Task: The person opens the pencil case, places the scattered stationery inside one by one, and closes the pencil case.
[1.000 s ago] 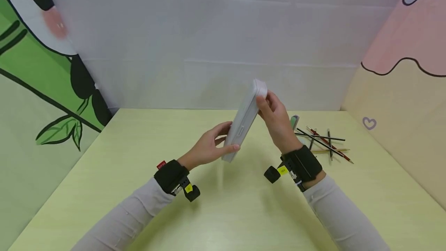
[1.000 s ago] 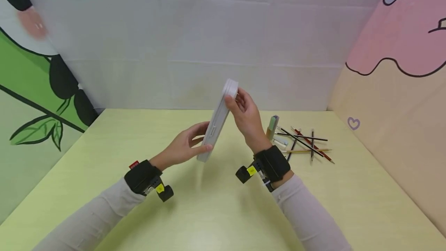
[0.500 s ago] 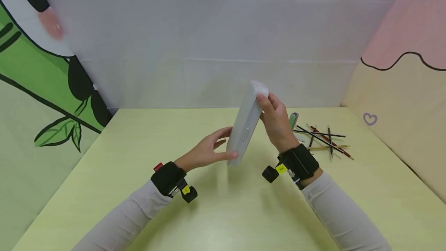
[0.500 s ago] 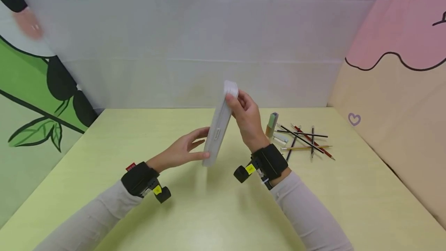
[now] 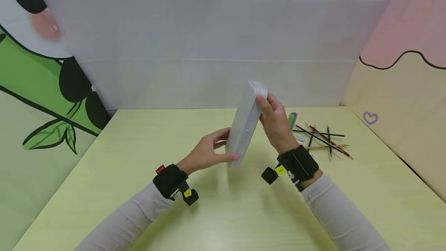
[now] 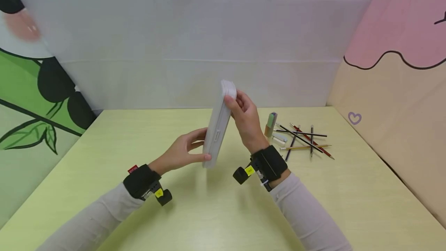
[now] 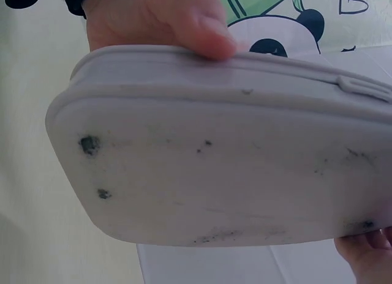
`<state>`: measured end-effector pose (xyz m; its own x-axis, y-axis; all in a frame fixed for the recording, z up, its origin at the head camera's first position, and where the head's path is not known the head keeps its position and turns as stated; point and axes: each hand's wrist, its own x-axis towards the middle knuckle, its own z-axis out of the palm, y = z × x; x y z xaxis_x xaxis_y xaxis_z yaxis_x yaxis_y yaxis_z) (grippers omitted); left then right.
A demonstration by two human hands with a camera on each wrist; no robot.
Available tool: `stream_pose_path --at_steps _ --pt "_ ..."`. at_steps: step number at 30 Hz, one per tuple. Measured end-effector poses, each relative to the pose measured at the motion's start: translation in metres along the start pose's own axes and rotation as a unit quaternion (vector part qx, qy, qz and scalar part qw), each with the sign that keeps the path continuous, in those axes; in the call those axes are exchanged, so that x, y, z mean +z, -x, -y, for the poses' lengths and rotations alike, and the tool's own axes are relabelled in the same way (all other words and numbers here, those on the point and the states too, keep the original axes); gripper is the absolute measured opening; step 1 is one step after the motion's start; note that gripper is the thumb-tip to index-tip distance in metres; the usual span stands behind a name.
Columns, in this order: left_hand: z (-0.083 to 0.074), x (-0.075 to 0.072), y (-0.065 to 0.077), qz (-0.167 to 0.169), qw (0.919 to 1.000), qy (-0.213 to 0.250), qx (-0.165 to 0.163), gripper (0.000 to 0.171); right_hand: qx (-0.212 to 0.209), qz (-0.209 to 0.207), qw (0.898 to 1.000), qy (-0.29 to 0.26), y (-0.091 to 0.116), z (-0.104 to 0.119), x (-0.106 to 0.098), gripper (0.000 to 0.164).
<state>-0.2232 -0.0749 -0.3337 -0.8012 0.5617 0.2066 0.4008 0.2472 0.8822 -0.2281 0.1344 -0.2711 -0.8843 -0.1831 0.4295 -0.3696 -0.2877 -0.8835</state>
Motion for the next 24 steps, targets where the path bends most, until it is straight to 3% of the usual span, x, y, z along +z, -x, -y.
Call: stream_pose_path --at_steps 5,10,19,24 --pt "0.001 0.003 0.003 -0.031 0.9995 -0.007 0.006 0.074 -0.008 0.032 0.999 -0.001 0.0 -0.003 0.003 0.074" --pt "0.0 0.005 0.005 -0.039 0.9992 -0.001 0.01 0.073 -0.006 0.049 0.999 -0.015 0.0 -0.005 0.007 0.067" --pt "0.002 0.006 0.006 -0.016 0.9998 0.007 -0.002 0.074 0.03 0.012 0.999 -0.042 0.002 -0.008 0.009 0.066" --pt "0.004 0.007 0.006 -0.01 0.9999 0.009 0.003 0.073 0.027 -0.017 0.997 -0.069 0.002 -0.012 0.01 0.069"
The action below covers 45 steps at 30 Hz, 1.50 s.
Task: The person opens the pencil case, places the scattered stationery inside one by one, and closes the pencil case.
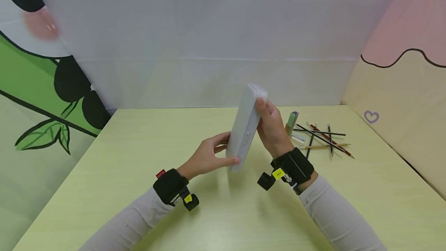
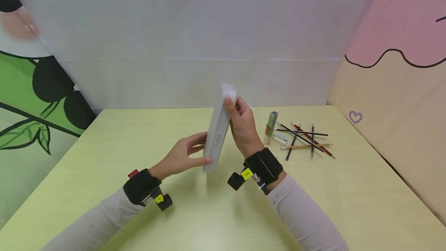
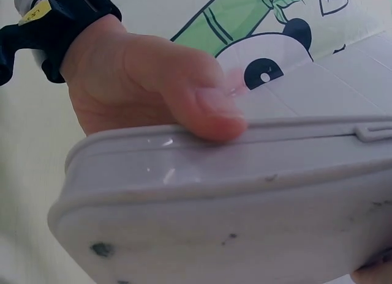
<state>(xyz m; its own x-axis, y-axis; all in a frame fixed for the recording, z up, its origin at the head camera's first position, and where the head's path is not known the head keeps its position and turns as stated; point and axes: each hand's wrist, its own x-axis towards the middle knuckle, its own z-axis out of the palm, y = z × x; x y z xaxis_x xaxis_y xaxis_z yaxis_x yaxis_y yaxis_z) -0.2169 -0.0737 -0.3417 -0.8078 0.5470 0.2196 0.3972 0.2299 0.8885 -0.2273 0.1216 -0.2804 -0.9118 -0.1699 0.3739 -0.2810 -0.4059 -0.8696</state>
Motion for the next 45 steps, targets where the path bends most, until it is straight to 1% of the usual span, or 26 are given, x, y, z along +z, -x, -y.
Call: stream_pose_path --at_steps 6,11,15,17,19,21,25,28,32,35,39,45 --pt "-0.002 -0.002 0.0 0.006 0.9999 -0.008 0.008 0.071 -0.015 -0.029 0.999 -0.019 -0.001 -0.004 0.001 0.069" --pt "-0.005 -0.005 0.0 0.013 0.9997 -0.019 -0.003 0.069 -0.007 -0.05 0.998 -0.023 -0.002 -0.008 -0.001 0.069" --pt "-0.006 -0.006 -0.001 0.015 0.9995 -0.029 -0.003 0.067 -0.002 -0.053 0.998 -0.026 -0.003 -0.012 -0.003 0.064" --pt "-0.006 -0.006 -0.002 0.013 0.9994 -0.033 0.001 0.066 -0.001 -0.047 0.999 -0.025 -0.003 -0.013 -0.005 0.06" --pt "-0.006 -0.004 -0.003 0.006 0.9994 -0.034 0.0 0.065 0.0 -0.04 0.999 -0.025 -0.003 -0.014 -0.007 0.057" --pt "-0.006 -0.002 -0.003 -0.003 0.9994 -0.035 -0.003 0.065 0.003 -0.033 0.999 -0.018 -0.003 -0.013 -0.007 0.058" --pt "-0.007 0.002 -0.004 -0.026 0.9987 -0.04 -0.015 0.065 0.011 -0.029 0.999 0.014 -0.002 -0.009 -0.003 0.069" --pt "-0.009 0.005 -0.005 -0.041 0.998 -0.046 -0.015 0.066 0.018 -0.026 0.999 0.034 -0.002 -0.005 0.002 0.077" --pt "-0.009 0.007 -0.005 -0.051 0.9973 -0.052 -0.011 0.067 0.02 -0.028 0.999 0.037 -0.001 -0.001 0.006 0.076" --pt "-0.008 0.008 -0.004 -0.053 0.9973 -0.051 -0.011 0.067 0.011 -0.041 0.999 0.034 -0.001 0.0 0.008 0.073" --pt "-0.009 0.01 -0.004 -0.049 0.9975 -0.05 -0.008 0.067 0.003 -0.07 0.997 0.025 -0.002 -0.001 0.009 0.069" --pt "-0.009 0.008 -0.003 -0.048 0.9962 -0.07 -0.019 0.063 0.005 -0.119 0.993 -0.01 -0.003 -0.009 0.008 0.068"
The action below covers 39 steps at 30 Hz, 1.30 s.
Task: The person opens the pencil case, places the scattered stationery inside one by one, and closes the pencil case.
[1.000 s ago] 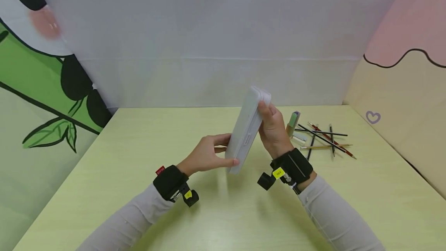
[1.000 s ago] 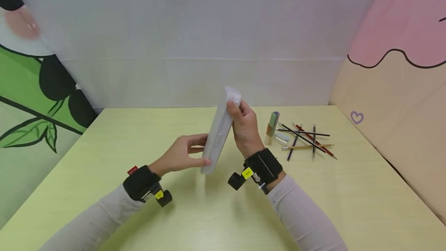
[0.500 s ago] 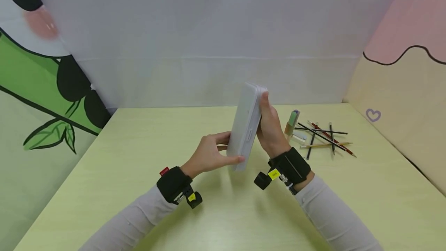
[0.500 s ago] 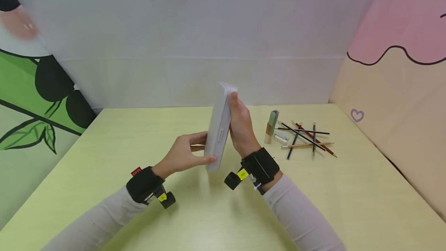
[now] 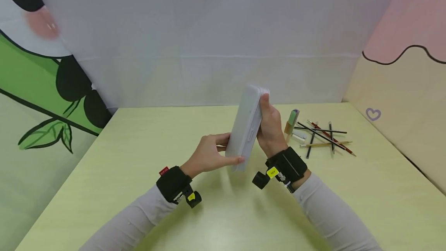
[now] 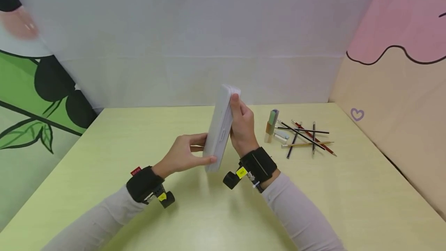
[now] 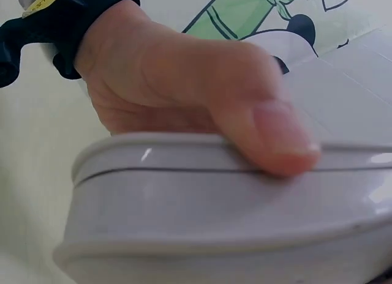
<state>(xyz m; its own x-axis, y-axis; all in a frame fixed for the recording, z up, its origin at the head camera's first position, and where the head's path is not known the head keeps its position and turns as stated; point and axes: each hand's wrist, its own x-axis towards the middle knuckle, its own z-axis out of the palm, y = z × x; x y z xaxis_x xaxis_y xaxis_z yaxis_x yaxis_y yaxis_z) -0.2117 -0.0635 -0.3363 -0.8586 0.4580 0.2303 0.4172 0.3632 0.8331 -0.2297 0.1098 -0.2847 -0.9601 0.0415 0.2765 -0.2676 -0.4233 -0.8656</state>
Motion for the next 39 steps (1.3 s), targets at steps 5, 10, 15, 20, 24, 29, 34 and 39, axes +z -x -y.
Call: stream_pose_path --at_steps 5,10,15,20,24,29,34,39 --pt "-0.001 -0.001 0.001 0.011 0.9999 -0.004 0.0 0.061 -0.009 -0.038 0.999 -0.015 -0.001 -0.007 0.001 0.067" --pt "0.003 -0.007 0.002 0.021 0.9995 0.018 -0.014 0.06 0.005 -0.042 0.999 -0.029 -0.003 -0.009 0.0 0.067" --pt "0.004 -0.011 0.006 0.029 0.9987 0.039 -0.017 0.061 0.017 -0.03 0.999 -0.035 -0.003 -0.009 -0.001 0.067" --pt "0.003 -0.011 0.005 0.027 0.9987 0.04 -0.018 0.062 0.013 -0.023 0.999 -0.044 -0.002 -0.009 -0.001 0.067" --pt "0.003 -0.01 0.006 0.041 0.9976 0.05 -0.026 0.064 0.017 -0.024 0.999 -0.043 -0.001 -0.008 -0.004 0.07" --pt "0.006 -0.016 0.011 0.071 0.9939 0.082 -0.021 0.061 0.028 0.004 0.999 -0.044 0.0 -0.008 -0.012 0.074" --pt "0.008 -0.02 0.011 0.085 0.9913 0.1 -0.01 0.063 0.02 0.029 0.998 -0.051 -0.002 -0.007 -0.018 0.071" --pt "0.01 -0.022 0.011 0.077 0.9867 0.143 -0.007 0.07 0.024 0.022 0.998 -0.048 -0.003 -0.004 -0.02 0.056"
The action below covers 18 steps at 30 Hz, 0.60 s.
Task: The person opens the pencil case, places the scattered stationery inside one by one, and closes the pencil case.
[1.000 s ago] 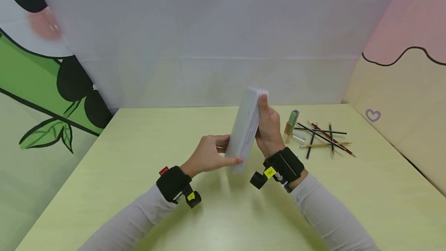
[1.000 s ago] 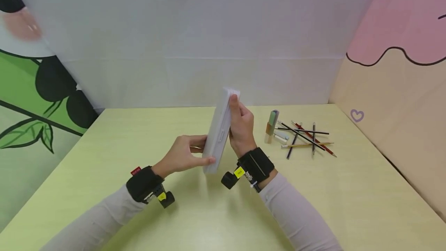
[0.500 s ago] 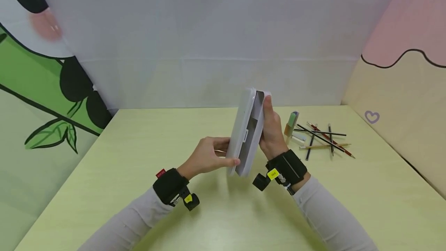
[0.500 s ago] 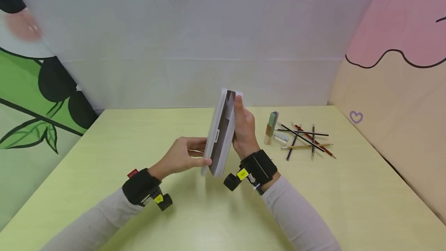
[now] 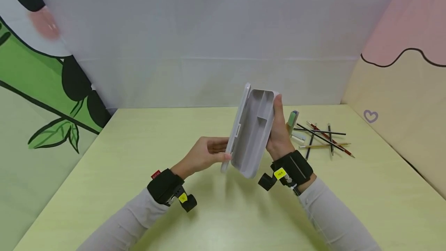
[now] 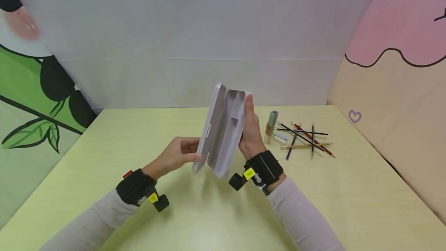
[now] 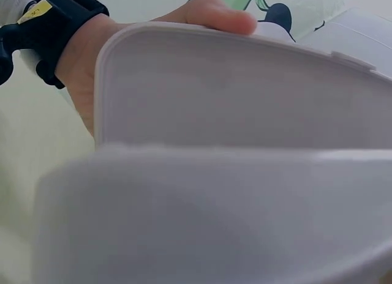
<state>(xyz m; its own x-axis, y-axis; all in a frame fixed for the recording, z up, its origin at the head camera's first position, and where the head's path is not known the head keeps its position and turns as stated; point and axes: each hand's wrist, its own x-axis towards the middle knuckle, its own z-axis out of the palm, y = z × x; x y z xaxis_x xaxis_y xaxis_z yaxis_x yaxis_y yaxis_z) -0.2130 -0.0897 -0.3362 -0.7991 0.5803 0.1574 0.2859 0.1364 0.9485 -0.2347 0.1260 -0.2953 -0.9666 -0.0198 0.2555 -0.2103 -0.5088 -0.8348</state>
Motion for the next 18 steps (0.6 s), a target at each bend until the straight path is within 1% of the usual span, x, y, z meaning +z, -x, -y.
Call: stream_pose_path --at_steps 2,4,8,10,13,18 --pt "0.0011 -0.0011 0.0006 -0.009 0.9997 0.023 0.006 0.07 0.006 0.0 1.0 -0.008 -0.0002 0.0019 -0.0003 0.05" --pt "0.0025 -0.0021 0.0012 -0.014 0.9987 0.046 0.014 0.069 0.009 0.005 1.0 -0.025 -0.0005 0.0036 -0.0008 0.048" --pt "0.0052 -0.0034 0.0011 -0.008 0.9962 0.082 0.028 0.071 0.011 0.02 0.998 -0.059 -0.0006 0.0059 -0.0019 0.049" --pt "0.0066 -0.0041 0.0007 -0.001 0.9954 0.09 0.032 0.074 0.015 0.023 0.997 -0.066 -0.0003 0.0068 -0.0029 0.049" --pt "0.0079 -0.005 0.0008 0.002 0.9953 0.089 0.038 0.078 0.021 0.025 0.997 -0.073 -0.0001 0.008 -0.0039 0.05" --pt "0.0085 -0.0061 0.0 0.006 0.9948 0.089 0.048 0.077 0.029 0.019 0.996 -0.08 0.0005 0.0096 -0.0039 0.05"
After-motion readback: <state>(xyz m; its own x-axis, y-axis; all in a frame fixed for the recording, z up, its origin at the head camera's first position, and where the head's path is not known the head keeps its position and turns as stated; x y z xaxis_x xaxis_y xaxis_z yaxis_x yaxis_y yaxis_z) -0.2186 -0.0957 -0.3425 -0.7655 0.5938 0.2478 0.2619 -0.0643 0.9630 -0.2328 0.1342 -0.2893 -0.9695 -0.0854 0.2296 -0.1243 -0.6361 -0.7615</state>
